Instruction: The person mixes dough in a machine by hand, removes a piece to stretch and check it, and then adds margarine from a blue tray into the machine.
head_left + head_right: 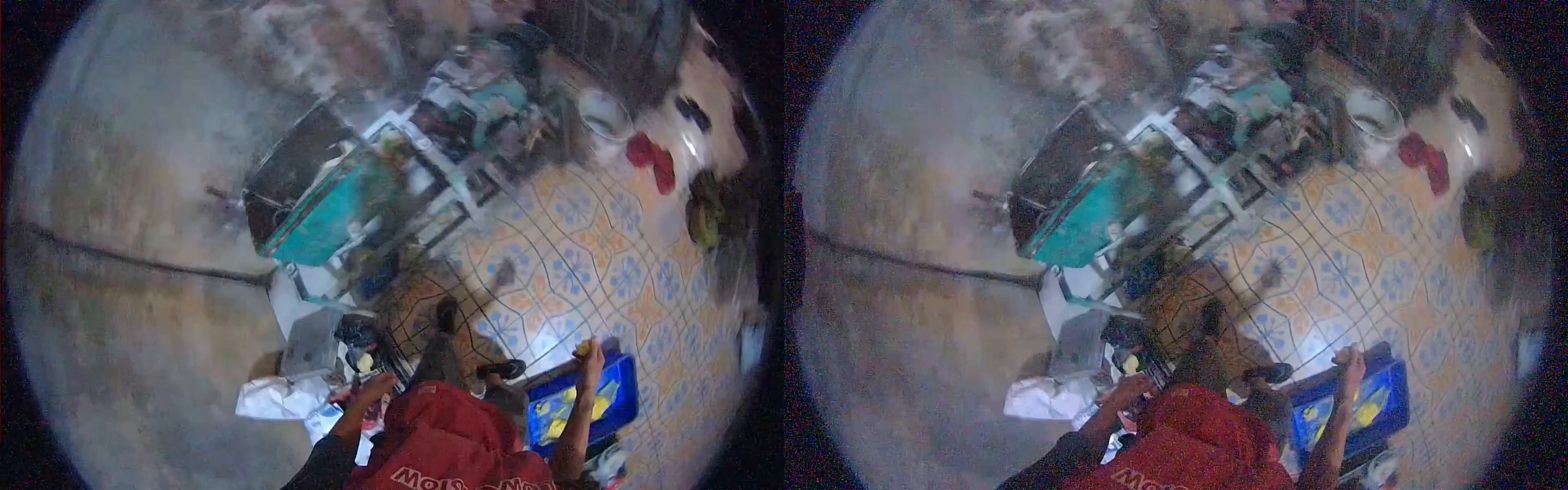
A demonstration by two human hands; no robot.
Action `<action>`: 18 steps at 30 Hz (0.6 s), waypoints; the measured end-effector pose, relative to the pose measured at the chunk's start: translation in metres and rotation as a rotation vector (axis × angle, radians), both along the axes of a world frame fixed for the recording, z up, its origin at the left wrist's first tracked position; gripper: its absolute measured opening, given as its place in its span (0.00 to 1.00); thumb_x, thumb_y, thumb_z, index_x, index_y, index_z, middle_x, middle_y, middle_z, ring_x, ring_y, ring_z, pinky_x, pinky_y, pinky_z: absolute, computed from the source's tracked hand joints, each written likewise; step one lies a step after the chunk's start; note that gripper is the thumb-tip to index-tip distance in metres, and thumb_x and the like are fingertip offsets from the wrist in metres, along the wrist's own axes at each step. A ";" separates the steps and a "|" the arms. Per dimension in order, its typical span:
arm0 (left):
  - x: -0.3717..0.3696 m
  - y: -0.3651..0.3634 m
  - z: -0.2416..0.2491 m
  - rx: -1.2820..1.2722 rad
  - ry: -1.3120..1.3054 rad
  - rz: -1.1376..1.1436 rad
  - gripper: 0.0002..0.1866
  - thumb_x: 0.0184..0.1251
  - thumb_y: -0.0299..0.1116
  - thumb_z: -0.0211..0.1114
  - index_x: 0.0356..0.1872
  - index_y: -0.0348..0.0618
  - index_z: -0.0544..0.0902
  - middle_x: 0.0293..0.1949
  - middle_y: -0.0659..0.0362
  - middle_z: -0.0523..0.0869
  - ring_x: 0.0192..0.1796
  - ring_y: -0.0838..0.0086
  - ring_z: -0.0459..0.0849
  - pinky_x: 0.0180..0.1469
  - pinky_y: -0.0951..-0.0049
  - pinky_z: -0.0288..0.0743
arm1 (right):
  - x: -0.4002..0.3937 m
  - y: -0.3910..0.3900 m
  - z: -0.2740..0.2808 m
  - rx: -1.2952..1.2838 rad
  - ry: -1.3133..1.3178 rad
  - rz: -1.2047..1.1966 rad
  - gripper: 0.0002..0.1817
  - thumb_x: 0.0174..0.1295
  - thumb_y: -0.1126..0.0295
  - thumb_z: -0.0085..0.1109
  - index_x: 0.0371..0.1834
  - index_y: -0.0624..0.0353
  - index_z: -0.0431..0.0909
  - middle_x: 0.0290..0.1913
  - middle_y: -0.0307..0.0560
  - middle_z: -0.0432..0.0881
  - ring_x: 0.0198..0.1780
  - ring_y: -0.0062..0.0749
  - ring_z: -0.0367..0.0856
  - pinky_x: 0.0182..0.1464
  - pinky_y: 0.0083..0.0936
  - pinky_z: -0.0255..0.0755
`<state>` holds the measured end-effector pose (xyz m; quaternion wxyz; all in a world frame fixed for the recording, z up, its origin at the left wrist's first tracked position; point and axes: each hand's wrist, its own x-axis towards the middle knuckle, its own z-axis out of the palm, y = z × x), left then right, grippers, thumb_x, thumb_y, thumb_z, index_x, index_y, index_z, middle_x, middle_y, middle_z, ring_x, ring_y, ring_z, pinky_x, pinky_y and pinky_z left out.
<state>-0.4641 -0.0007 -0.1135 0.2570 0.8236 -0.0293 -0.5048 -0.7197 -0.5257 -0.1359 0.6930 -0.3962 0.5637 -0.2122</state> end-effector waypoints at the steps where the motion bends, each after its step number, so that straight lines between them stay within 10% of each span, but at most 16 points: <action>1: 0.000 0.019 -0.003 -0.038 -0.051 0.080 0.27 0.66 0.54 0.55 0.48 0.37 0.79 0.35 0.56 0.83 0.37 0.68 0.81 0.45 0.66 0.74 | 0.039 0.006 0.019 -0.010 0.009 0.089 0.19 0.63 0.50 0.54 0.41 0.55 0.76 0.34 0.40 0.80 0.33 0.27 0.81 0.27 0.19 0.70; 6: -0.024 0.135 -0.145 -0.433 -0.116 0.416 0.23 0.66 0.52 0.57 0.45 0.40 0.80 0.30 0.61 0.82 0.31 0.77 0.77 0.36 0.72 0.71 | 0.264 0.057 0.100 -0.190 -0.160 0.435 0.16 0.64 0.58 0.54 0.47 0.57 0.76 0.38 0.40 0.80 0.36 0.25 0.80 0.32 0.20 0.72; 9: 0.015 0.133 -0.082 -0.415 0.082 0.677 0.21 0.65 0.49 0.58 0.44 0.39 0.80 0.32 0.60 0.82 0.33 0.76 0.78 0.36 0.73 0.71 | 0.403 0.143 0.164 -0.214 -0.236 0.635 0.16 0.65 0.58 0.53 0.47 0.58 0.77 0.40 0.39 0.80 0.40 0.23 0.78 0.39 0.22 0.73; 15: 0.056 0.201 -0.111 -0.248 -0.068 0.825 0.18 0.63 0.43 0.60 0.46 0.39 0.79 0.39 0.56 0.81 0.42 0.68 0.79 0.42 0.68 0.74 | 0.631 0.323 0.235 -0.047 -0.389 1.027 0.25 0.62 0.49 0.56 0.52 0.59 0.77 0.43 0.40 0.80 0.42 0.27 0.78 0.38 0.25 0.73; 18: 0.061 0.246 -0.105 -0.240 -0.155 1.058 0.19 0.63 0.44 0.59 0.47 0.41 0.78 0.37 0.54 0.82 0.42 0.63 0.80 0.44 0.65 0.74 | 0.724 0.400 0.188 -0.422 -0.337 1.060 0.24 0.62 0.49 0.55 0.43 0.63 0.78 0.35 0.48 0.82 0.35 0.35 0.80 0.35 0.28 0.75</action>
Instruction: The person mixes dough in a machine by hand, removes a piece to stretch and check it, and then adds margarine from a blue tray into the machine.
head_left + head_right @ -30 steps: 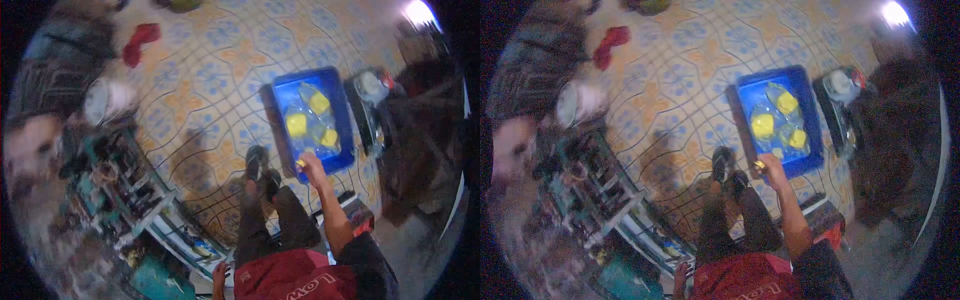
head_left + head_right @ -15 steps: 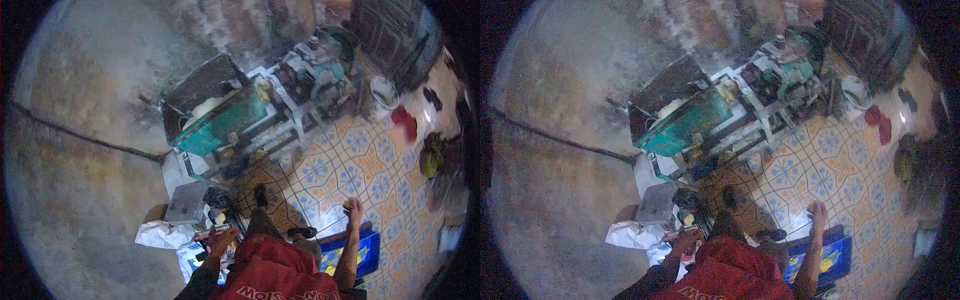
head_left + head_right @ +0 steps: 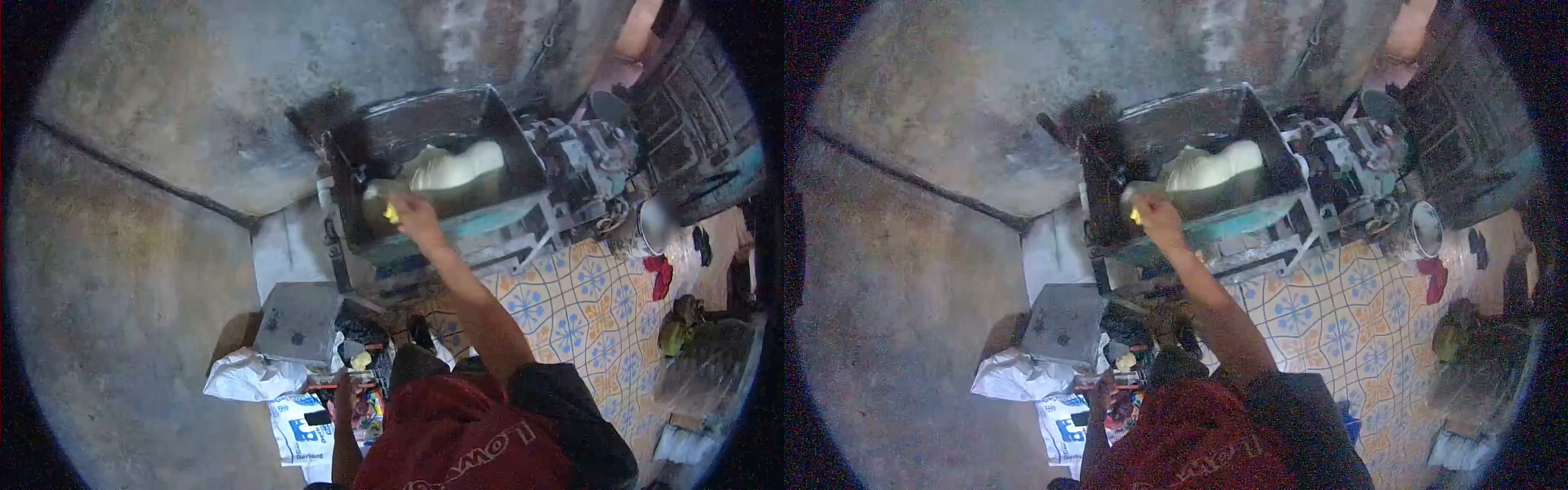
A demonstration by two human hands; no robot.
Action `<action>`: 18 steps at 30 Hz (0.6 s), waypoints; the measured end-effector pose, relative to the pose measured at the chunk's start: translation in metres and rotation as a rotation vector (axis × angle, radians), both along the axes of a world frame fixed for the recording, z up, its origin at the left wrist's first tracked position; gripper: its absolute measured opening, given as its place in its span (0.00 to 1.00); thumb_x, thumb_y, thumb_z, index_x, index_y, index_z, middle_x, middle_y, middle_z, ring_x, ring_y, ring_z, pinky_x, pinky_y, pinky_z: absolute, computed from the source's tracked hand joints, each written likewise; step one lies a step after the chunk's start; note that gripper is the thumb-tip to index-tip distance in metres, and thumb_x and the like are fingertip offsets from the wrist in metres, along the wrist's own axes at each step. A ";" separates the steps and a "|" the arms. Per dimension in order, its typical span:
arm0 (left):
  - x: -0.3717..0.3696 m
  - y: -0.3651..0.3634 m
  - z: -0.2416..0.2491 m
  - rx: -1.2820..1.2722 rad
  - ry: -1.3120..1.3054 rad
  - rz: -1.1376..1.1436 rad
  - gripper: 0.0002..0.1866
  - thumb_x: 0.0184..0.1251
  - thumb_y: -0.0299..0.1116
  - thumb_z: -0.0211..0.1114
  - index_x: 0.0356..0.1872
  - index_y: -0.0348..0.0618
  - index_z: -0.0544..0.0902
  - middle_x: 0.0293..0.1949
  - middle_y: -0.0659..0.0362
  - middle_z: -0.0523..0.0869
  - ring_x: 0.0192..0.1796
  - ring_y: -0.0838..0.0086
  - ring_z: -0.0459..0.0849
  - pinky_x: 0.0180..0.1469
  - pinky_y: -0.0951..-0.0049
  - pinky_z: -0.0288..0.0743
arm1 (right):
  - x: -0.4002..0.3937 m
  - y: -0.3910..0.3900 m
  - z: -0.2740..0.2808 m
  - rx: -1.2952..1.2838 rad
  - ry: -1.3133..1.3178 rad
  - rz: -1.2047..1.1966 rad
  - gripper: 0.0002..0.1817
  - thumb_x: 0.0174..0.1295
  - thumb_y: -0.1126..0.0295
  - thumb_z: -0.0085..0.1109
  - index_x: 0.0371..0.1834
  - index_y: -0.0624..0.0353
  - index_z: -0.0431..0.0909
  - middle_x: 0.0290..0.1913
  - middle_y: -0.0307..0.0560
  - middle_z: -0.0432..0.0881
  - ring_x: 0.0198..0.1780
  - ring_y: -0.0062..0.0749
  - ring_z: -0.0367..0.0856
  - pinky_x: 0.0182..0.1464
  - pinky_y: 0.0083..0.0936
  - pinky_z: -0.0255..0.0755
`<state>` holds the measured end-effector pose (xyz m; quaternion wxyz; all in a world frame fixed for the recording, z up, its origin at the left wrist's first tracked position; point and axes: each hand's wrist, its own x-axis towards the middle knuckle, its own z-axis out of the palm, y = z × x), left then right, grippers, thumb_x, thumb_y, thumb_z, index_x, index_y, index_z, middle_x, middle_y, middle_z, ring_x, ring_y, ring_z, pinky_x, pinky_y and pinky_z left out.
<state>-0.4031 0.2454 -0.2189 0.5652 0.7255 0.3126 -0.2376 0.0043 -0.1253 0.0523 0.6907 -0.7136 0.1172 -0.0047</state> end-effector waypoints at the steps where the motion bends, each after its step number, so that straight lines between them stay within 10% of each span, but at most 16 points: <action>1: 0.000 0.013 0.006 -0.047 0.007 0.067 0.19 0.63 0.45 0.59 0.48 0.41 0.78 0.37 0.54 0.82 0.43 0.61 0.80 0.45 0.63 0.74 | 0.019 0.018 0.001 -0.205 -0.043 0.012 0.24 0.62 0.49 0.55 0.37 0.64 0.78 0.32 0.53 0.82 0.33 0.41 0.80 0.34 0.30 0.77; 4: -0.018 0.020 0.035 -0.223 0.080 0.218 0.20 0.64 0.45 0.59 0.49 0.42 0.78 0.38 0.54 0.82 0.44 0.61 0.80 0.46 0.62 0.73 | 0.060 0.081 -0.046 -0.435 0.034 0.090 0.27 0.64 0.46 0.50 0.31 0.63 0.78 0.28 0.57 0.82 0.29 0.51 0.80 0.33 0.38 0.76; 7: -0.028 -0.011 0.057 -0.176 0.090 0.334 0.20 0.65 0.45 0.58 0.50 0.43 0.77 0.40 0.55 0.81 0.45 0.62 0.79 0.48 0.63 0.72 | 0.037 0.114 -0.030 -0.390 0.226 0.324 0.38 0.60 0.38 0.47 0.58 0.64 0.69 0.41 0.63 0.81 0.45 0.59 0.80 0.51 0.46 0.71; 11: -0.009 -0.070 0.075 -0.136 0.055 0.415 0.20 0.67 0.45 0.57 0.52 0.43 0.77 0.43 0.56 0.81 0.46 0.64 0.79 0.50 0.64 0.71 | 0.007 0.141 -0.028 -0.391 -0.015 0.102 0.39 0.58 0.49 0.59 0.60 0.72 0.62 0.51 0.70 0.75 0.55 0.62 0.74 0.56 0.44 0.68; 16: 0.072 -0.162 0.112 -0.093 -0.091 0.431 0.20 0.69 0.45 0.55 0.54 0.44 0.77 0.46 0.58 0.80 0.48 0.66 0.78 0.52 0.66 0.69 | 0.027 0.059 0.020 -0.351 0.184 0.802 0.34 0.55 0.52 0.62 0.58 0.66 0.70 0.53 0.62 0.77 0.55 0.52 0.76 0.56 0.37 0.69; 18: 0.120 -0.189 0.126 -0.051 -0.182 0.318 0.20 0.69 0.45 0.54 0.55 0.44 0.77 0.48 0.59 0.80 0.49 0.67 0.77 0.53 0.66 0.69 | 0.035 0.021 0.001 0.340 0.283 0.818 0.29 0.58 0.53 0.60 0.56 0.64 0.72 0.51 0.54 0.78 0.53 0.42 0.77 0.54 0.34 0.70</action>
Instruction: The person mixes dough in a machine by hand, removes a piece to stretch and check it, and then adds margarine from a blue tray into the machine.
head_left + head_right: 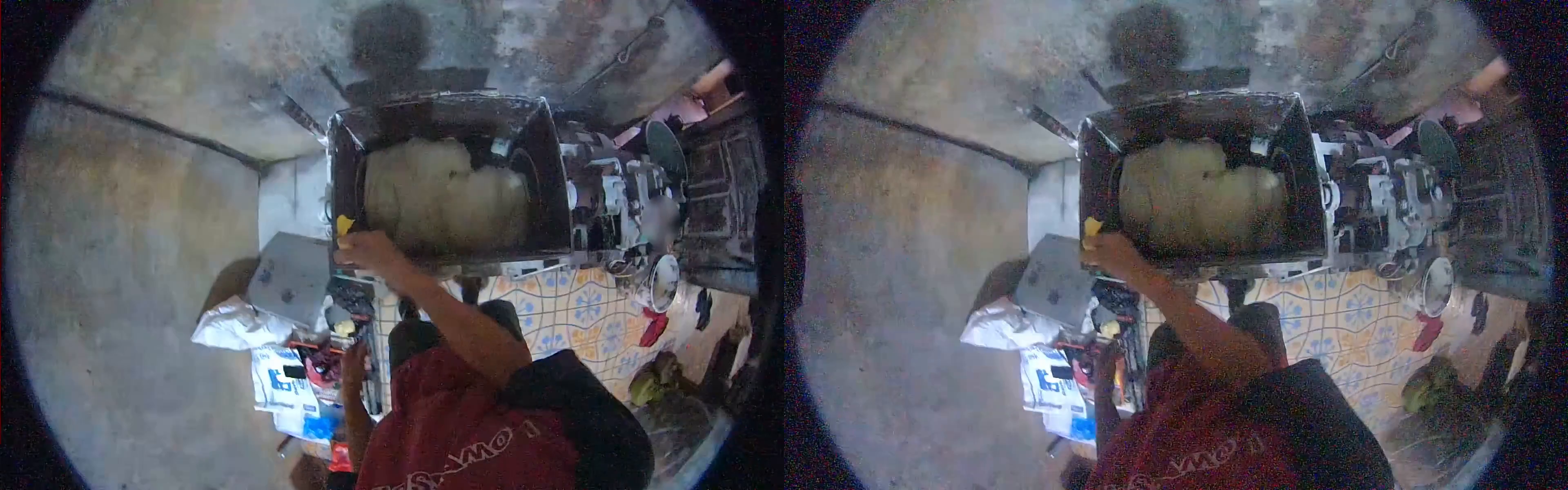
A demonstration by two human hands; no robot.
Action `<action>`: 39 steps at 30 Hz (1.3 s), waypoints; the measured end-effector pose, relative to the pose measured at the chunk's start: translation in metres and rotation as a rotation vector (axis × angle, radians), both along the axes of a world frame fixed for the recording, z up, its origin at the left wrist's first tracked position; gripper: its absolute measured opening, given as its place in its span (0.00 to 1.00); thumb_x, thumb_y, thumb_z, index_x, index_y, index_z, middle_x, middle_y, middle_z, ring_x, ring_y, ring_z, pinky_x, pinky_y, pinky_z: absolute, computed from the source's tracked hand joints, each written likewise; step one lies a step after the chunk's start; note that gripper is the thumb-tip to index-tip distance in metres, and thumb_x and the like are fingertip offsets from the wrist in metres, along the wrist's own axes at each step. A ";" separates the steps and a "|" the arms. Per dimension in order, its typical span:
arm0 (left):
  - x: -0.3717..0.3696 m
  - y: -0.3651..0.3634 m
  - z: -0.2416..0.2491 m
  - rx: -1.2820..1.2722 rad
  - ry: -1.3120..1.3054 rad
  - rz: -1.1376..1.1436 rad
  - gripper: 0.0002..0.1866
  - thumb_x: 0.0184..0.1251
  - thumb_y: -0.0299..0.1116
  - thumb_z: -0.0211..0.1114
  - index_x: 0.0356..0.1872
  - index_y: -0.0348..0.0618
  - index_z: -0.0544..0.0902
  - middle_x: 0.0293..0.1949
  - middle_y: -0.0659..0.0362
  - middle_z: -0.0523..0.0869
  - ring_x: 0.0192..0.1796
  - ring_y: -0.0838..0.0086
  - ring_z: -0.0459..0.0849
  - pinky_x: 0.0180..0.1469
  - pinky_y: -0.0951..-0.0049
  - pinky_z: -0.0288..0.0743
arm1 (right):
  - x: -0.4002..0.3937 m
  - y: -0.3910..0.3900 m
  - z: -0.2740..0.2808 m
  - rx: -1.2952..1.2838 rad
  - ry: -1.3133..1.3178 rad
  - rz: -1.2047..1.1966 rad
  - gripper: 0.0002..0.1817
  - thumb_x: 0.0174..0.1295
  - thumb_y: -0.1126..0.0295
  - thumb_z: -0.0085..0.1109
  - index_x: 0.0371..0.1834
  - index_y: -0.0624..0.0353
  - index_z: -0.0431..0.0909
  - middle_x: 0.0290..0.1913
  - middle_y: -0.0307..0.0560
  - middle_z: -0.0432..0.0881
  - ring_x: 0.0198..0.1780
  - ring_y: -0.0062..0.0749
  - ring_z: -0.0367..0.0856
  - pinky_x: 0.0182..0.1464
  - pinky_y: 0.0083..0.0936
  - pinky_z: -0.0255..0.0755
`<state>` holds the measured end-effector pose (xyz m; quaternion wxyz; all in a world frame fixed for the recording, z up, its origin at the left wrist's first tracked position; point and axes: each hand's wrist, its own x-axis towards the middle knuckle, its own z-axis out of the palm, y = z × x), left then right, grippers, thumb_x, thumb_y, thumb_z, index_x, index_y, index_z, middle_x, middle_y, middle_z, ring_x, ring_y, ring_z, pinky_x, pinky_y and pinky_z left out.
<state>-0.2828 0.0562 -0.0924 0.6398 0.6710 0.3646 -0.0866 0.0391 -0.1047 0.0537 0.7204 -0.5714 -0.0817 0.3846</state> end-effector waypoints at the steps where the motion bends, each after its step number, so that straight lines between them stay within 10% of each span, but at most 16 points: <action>1: 0.020 -0.008 -0.004 0.097 -0.097 -0.155 0.21 0.69 0.46 0.54 0.55 0.43 0.77 0.48 0.59 0.80 0.49 0.67 0.77 0.54 0.67 0.68 | 0.002 -0.023 -0.010 0.270 0.189 -0.030 0.27 0.60 0.53 0.58 0.55 0.62 0.74 0.51 0.51 0.79 0.52 0.37 0.78 0.54 0.32 0.71; 4: 0.105 -0.028 0.045 0.292 -0.076 -0.076 0.24 0.68 0.47 0.57 0.54 0.37 0.76 0.49 0.58 0.79 0.49 0.71 0.77 0.52 0.71 0.69 | 0.028 -0.107 -0.001 -0.048 0.079 -0.089 0.24 0.64 0.55 0.56 0.57 0.61 0.73 0.51 0.45 0.78 0.52 0.29 0.76 0.53 0.29 0.71; 7: 0.195 -0.073 0.109 0.123 -0.248 0.579 0.25 0.70 0.48 0.55 0.55 0.36 0.75 0.50 0.56 0.79 0.50 0.70 0.76 0.52 0.68 0.70 | 0.045 -0.185 0.017 -0.276 0.067 -0.338 0.24 0.64 0.58 0.55 0.59 0.61 0.71 0.54 0.47 0.76 0.53 0.30 0.75 0.54 0.29 0.71; 14: 0.294 -0.054 0.100 -0.004 -0.530 0.783 0.23 0.71 0.48 0.52 0.51 0.36 0.75 0.48 0.55 0.78 0.48 0.70 0.75 0.52 0.69 0.69 | 0.061 -0.286 0.016 -0.395 -0.033 -0.598 0.22 0.62 0.60 0.59 0.56 0.59 0.75 0.52 0.44 0.78 0.51 0.29 0.77 0.52 0.28 0.71; 24: 0.302 -0.058 0.108 0.616 -0.349 0.699 0.24 0.74 0.45 0.48 0.47 0.29 0.77 0.44 0.49 0.81 0.46 0.65 0.77 0.54 0.67 0.68 | 0.096 -0.238 -0.028 -0.948 -0.680 -0.088 0.19 0.63 0.60 0.56 0.53 0.60 0.77 0.46 0.53 0.82 0.46 0.39 0.82 0.48 0.33 0.74; 26: 0.300 -0.055 0.102 0.547 -0.387 0.719 0.24 0.74 0.45 0.48 0.47 0.29 0.77 0.44 0.49 0.81 0.46 0.66 0.77 0.53 0.67 0.68 | 0.108 -0.223 -0.049 -1.065 -1.024 0.093 0.18 0.62 0.61 0.57 0.51 0.59 0.78 0.46 0.56 0.82 0.46 0.45 0.82 0.47 0.36 0.75; 32: 0.300 -0.054 0.099 0.533 -0.426 0.758 0.22 0.75 0.43 0.48 0.46 0.30 0.78 0.41 0.52 0.81 0.44 0.68 0.77 0.51 0.68 0.69 | 0.138 -0.222 -0.035 -0.912 -0.885 0.008 0.19 0.60 0.62 0.59 0.54 0.54 0.75 0.44 0.55 0.82 0.46 0.49 0.81 0.48 0.39 0.75; 35: 0.299 -0.054 0.093 0.582 -0.415 0.748 0.21 0.74 0.42 0.48 0.45 0.31 0.78 0.39 0.54 0.81 0.42 0.69 0.77 0.50 0.68 0.69 | 0.144 -0.254 -0.045 -1.242 -0.954 0.086 0.18 0.64 0.59 0.52 0.55 0.51 0.75 0.50 0.53 0.80 0.47 0.48 0.81 0.47 0.40 0.75; 38: 0.302 -0.055 0.095 0.482 -0.452 0.805 0.20 0.74 0.42 0.49 0.43 0.32 0.78 0.38 0.55 0.81 0.41 0.70 0.77 0.48 0.69 0.69 | 0.149 -0.311 -0.087 -1.326 -1.535 0.312 0.17 0.62 0.67 0.54 0.55 0.53 0.75 0.52 0.50 0.78 0.54 0.44 0.77 0.53 0.33 0.73; 39: 0.304 -0.056 0.096 0.422 -0.479 0.833 0.20 0.74 0.42 0.49 0.43 0.32 0.79 0.38 0.55 0.81 0.41 0.71 0.76 0.48 0.70 0.69 | 0.149 -0.303 -0.079 -1.331 -1.291 0.243 0.17 0.61 0.68 0.54 0.54 0.53 0.75 0.53 0.49 0.78 0.54 0.44 0.77 0.53 0.33 0.73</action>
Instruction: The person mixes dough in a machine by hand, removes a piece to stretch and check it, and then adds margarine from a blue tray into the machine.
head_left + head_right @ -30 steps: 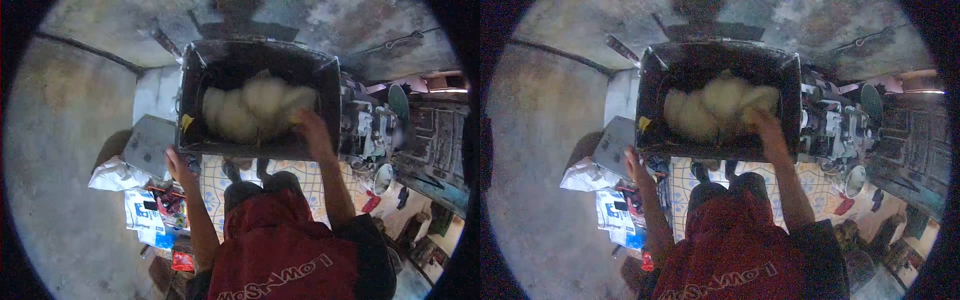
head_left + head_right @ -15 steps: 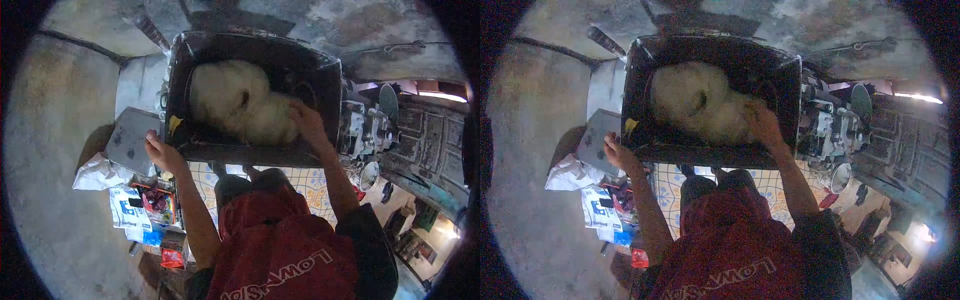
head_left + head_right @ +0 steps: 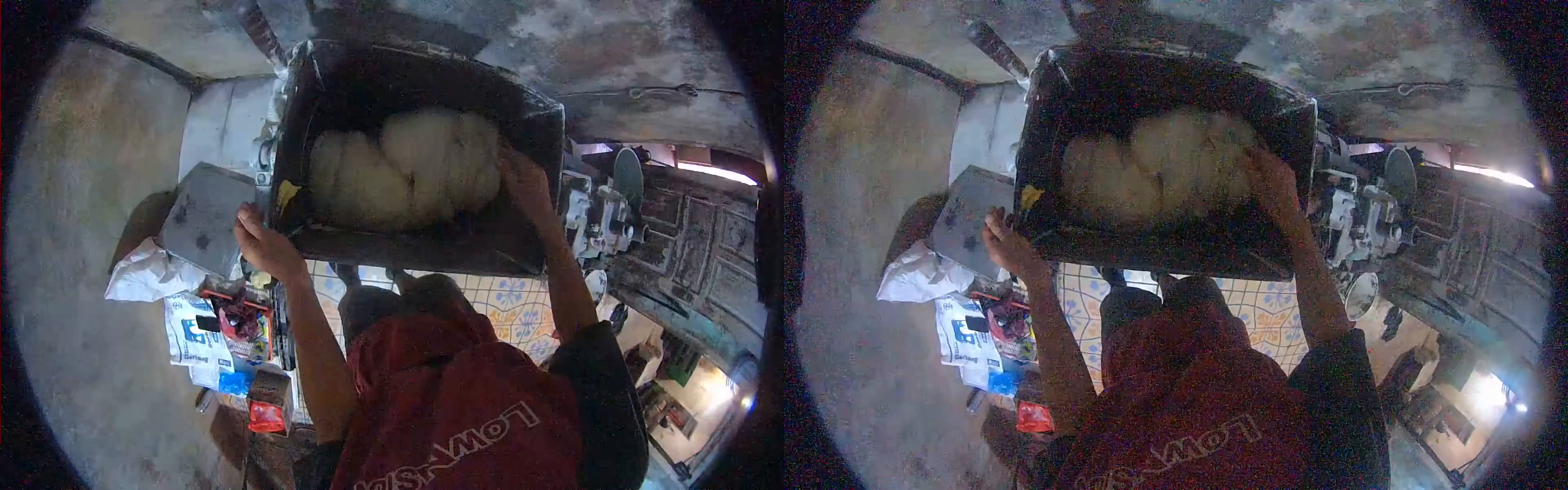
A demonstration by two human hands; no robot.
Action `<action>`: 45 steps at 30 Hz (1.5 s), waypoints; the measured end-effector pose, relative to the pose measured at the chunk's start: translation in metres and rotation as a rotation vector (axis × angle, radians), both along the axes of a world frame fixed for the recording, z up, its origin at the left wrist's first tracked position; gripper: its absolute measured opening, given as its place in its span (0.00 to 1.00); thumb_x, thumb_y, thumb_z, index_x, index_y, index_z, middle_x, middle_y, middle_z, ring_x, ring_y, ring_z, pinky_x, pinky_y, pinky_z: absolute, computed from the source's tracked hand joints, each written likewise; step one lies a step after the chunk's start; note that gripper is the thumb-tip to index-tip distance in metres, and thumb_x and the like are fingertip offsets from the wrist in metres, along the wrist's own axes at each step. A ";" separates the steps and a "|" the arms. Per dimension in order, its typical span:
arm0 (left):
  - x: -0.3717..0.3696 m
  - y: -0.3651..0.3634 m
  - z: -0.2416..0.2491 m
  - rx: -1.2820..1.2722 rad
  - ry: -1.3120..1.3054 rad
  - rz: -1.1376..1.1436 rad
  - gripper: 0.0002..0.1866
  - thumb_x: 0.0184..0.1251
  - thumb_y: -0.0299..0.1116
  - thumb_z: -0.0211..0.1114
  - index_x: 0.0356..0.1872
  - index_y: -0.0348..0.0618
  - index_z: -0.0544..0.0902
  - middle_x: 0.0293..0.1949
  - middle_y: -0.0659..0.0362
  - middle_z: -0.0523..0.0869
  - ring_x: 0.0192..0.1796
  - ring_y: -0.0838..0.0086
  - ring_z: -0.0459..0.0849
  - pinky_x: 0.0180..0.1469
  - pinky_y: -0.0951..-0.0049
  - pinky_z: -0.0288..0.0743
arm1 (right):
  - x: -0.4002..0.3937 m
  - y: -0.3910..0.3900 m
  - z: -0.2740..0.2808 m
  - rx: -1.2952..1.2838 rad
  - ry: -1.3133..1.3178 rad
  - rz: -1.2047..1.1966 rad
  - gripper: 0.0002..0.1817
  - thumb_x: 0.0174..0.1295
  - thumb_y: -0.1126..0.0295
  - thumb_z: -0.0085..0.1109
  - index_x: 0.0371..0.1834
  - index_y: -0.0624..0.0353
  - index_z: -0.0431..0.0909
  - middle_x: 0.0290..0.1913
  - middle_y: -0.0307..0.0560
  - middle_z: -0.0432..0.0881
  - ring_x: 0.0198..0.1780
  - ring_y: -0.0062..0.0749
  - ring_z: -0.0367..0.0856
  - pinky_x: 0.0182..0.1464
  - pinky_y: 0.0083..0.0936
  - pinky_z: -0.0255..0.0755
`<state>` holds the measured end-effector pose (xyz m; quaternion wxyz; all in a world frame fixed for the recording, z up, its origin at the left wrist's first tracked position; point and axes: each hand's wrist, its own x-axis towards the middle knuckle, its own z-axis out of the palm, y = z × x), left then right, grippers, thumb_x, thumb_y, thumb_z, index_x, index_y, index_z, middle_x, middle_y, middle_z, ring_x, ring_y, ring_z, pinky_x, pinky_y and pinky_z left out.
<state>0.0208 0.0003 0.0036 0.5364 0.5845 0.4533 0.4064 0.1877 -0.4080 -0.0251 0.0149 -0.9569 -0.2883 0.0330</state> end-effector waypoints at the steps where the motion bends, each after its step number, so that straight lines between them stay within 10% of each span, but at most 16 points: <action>1: -0.001 0.001 -0.002 0.014 0.027 -0.016 0.20 0.74 0.42 0.49 0.43 0.31 0.78 0.38 0.55 0.80 0.41 0.71 0.76 0.48 0.70 0.69 | -0.002 0.017 0.017 0.074 0.151 -0.166 0.18 0.60 0.68 0.54 0.54 0.53 0.75 0.54 0.49 0.77 0.55 0.44 0.76 0.53 0.34 0.74; 8: -0.008 0.002 -0.003 0.008 -0.052 -0.088 0.21 0.73 0.44 0.51 0.45 0.31 0.77 0.41 0.54 0.80 0.43 0.71 0.77 0.50 0.69 0.71 | -0.046 0.074 0.020 0.030 0.063 0.277 0.21 0.66 0.56 0.49 0.58 0.54 0.71 0.57 0.52 0.74 0.55 0.47 0.75 0.58 0.44 0.69; 10: -0.009 0.004 -0.003 -0.007 -0.021 -0.093 0.21 0.72 0.44 0.52 0.45 0.31 0.78 0.41 0.53 0.81 0.43 0.71 0.77 0.49 0.68 0.72 | -0.047 0.124 0.032 -0.170 0.740 0.135 0.22 0.64 0.56 0.49 0.58 0.55 0.71 0.61 0.50 0.71 0.63 0.45 0.68 0.65 0.46 0.61; 13: -0.006 0.004 0.001 -0.013 0.095 -0.052 0.20 0.72 0.43 0.54 0.41 0.31 0.79 0.37 0.55 0.82 0.39 0.73 0.77 0.46 0.70 0.72 | -0.079 0.127 -0.028 0.099 0.249 0.685 0.21 0.64 0.59 0.49 0.57 0.58 0.71 0.62 0.53 0.69 0.65 0.45 0.65 0.67 0.46 0.58; 16: 0.000 -0.001 0.010 0.048 0.185 -0.027 0.19 0.72 0.43 0.55 0.37 0.31 0.79 0.34 0.57 0.82 0.36 0.75 0.77 0.43 0.72 0.71 | -0.084 0.113 -0.044 0.017 -0.065 0.682 0.20 0.63 0.62 0.49 0.54 0.62 0.71 0.61 0.57 0.67 0.65 0.44 0.63 0.67 0.44 0.58; 24: 0.001 0.000 0.009 0.090 0.221 -0.001 0.20 0.70 0.43 0.55 0.36 0.31 0.81 0.31 0.54 0.83 0.33 0.73 0.77 0.40 0.70 0.71 | -0.017 0.056 0.076 -0.103 0.364 0.109 0.20 0.66 0.56 0.49 0.47 0.62 0.77 0.47 0.60 0.80 0.46 0.50 0.81 0.51 0.41 0.74; 29: -0.005 0.003 0.005 0.059 0.239 -0.054 0.21 0.71 0.43 0.55 0.39 0.30 0.80 0.36 0.54 0.84 0.37 0.73 0.78 0.45 0.70 0.72 | -0.020 0.018 0.136 0.375 0.358 -0.388 0.22 0.65 0.57 0.53 0.57 0.58 0.73 0.53 0.56 0.78 0.52 0.45 0.80 0.53 0.39 0.72; 45: -0.003 0.004 0.014 0.146 0.320 -0.066 0.23 0.71 0.45 0.53 0.31 0.32 0.81 0.25 0.57 0.81 0.28 0.76 0.75 0.35 0.72 0.70 | -0.038 0.060 0.052 0.530 0.384 -0.330 0.20 0.63 0.60 0.57 0.56 0.57 0.75 0.53 0.53 0.80 0.53 0.43 0.80 0.52 0.36 0.75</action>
